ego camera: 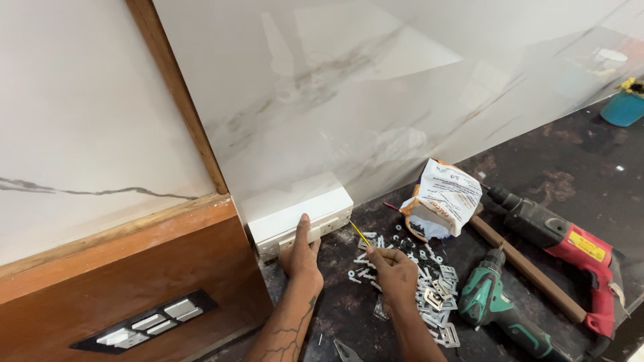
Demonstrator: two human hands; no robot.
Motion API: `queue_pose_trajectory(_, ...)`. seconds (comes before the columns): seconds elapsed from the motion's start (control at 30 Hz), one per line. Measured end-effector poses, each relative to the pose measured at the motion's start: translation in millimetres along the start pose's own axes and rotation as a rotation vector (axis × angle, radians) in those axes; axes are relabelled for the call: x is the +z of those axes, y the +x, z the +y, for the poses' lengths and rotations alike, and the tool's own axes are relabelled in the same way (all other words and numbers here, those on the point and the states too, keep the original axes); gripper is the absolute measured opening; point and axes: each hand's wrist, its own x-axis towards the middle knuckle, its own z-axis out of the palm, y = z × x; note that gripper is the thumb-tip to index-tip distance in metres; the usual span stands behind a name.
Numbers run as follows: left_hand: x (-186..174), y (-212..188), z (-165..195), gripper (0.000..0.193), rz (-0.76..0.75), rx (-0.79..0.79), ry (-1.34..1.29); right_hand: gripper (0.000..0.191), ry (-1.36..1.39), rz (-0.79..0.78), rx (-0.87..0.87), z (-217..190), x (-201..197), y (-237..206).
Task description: The person is installing a white electrical outlet on a wall. They use a screwdriver to tighten screws into the outlet, then gather screws and washers from a bag on the floor. Finally, they place a white cover plate over the installed outlet.
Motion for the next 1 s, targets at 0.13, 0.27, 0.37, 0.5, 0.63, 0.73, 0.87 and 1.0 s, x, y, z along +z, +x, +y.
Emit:
queue_pose_trajectory(0.13,0,0,0,0.075,0.003,-0.002,0.019,0.034,-0.052,0.029,-0.162,6,4,-5)
queue_pose_trajectory(0.27,-2,1,2,0.076,0.0,-0.023,0.062,0.029,-0.256,0.114,-0.245,14,3,-2)
queue_pose_trajectory(0.37,-2,1,4,0.075,-0.008,-0.032,0.069,0.032,-0.098,0.019,-0.053,15,-2,7)
queue_pose_trajectory(0.5,-1,0,5,0.076,0.011,-0.044,0.069,0.041,-0.035,-0.075,0.164,13,-4,11)
queue_pose_trajectory(0.63,1,3,6,0.077,0.013,-0.039,0.056,0.042,-0.334,0.035,-0.453,5,3,4)
queue_pose_trajectory(0.73,1,4,5,0.076,0.008,-0.041,0.025,0.048,-0.503,0.089,-0.118,-6,4,4)
queue_pose_trajectory(0.87,2,7,5,0.075,-0.003,-0.035,0.02,0.052,-0.251,-0.081,-0.013,-8,1,8)
queue_pose_trajectory(1.0,3,7,8,0.074,0.011,-0.039,0.028,0.041,-0.62,0.078,-0.444,8,0,12)
